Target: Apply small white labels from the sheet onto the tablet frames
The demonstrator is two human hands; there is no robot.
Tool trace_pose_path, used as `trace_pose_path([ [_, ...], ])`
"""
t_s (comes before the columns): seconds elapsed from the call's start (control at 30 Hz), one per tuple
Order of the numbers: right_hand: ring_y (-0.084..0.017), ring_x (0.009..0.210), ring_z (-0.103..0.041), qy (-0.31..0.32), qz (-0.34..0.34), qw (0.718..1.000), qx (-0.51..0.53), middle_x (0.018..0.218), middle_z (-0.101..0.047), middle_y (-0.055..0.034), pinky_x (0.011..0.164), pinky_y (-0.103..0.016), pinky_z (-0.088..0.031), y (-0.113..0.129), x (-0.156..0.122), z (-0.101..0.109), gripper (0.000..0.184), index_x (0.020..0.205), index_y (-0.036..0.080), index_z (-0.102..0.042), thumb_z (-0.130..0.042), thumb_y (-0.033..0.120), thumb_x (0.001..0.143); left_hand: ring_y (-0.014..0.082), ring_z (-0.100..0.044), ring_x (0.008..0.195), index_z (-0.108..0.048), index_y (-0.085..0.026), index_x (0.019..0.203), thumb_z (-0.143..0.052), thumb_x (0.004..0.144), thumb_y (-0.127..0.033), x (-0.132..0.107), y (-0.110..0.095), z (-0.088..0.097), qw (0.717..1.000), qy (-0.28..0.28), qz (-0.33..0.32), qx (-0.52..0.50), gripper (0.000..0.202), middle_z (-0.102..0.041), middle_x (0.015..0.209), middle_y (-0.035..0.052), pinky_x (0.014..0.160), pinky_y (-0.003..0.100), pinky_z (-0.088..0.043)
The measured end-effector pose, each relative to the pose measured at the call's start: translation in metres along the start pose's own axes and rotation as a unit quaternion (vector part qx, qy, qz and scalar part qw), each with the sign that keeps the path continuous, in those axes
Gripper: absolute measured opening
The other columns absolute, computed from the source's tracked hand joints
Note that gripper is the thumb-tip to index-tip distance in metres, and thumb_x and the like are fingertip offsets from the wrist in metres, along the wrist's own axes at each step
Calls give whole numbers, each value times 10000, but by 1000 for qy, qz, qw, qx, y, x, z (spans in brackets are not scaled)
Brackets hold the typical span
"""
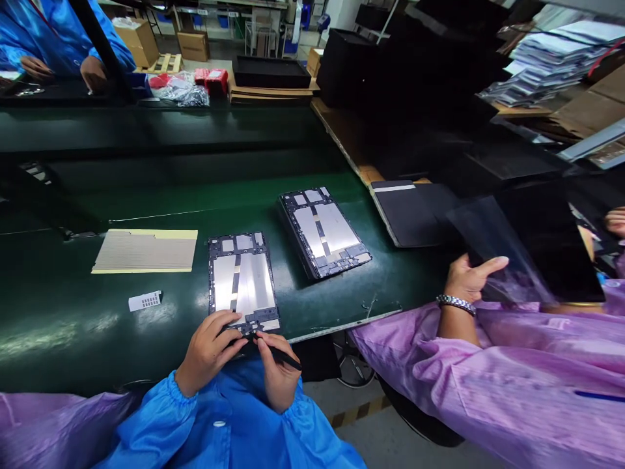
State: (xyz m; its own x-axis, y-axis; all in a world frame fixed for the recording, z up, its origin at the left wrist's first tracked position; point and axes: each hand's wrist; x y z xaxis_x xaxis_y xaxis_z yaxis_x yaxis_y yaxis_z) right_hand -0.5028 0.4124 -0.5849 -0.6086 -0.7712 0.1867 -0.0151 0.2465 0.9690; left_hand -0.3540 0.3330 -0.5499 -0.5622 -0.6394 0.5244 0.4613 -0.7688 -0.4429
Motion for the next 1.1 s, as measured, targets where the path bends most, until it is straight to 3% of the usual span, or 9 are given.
trace_pose_path([
  [0.5, -209, 832, -754, 4, 23, 999, -39, 905, -792, -59, 759, -375, -651, -2, -1, 0, 116, 909, 226, -765, -750, 137, 836, 232, -636, 1092, -678, -190, 944, -646, 933, -229, 3, -1, 3, 1000, 8, 9, 2, 51, -688, 1140, 92, 924, 392, -576],
  [0.8, -203, 800, -754, 23, 64, 994, -86, 882, -792, -41, 732, -372, -643, -1, 3, 0, 101, 905, 248, -746, -726, 161, 857, 218, -662, 1040, -699, -208, 1016, -606, 955, -199, 3, -1, 3, 998, 11, -37, 46, 112, -709, 1101, 79, 841, 341, -579],
  [1.1, -204, 833, -752, 16, 43, 997, -62, 901, -792, -42, 765, -371, -635, 2, 2, -1, 89, 909, 235, -757, -745, 168, 852, 224, -654, 1047, -700, -201, 1005, -585, 965, -187, 4, -4, 5, 996, 20, -45, 78, 123, -725, 1106, 76, 850, 347, -561],
])
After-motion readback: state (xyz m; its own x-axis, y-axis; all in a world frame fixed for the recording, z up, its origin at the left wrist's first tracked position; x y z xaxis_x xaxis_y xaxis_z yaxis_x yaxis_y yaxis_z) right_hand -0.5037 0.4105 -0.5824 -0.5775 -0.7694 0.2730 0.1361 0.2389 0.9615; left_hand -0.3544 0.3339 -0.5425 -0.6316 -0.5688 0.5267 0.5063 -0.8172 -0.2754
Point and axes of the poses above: each hand's wrist, its own x-axis towards the middle knuckle, its own z-axis out of the back of the hand, y = z × x
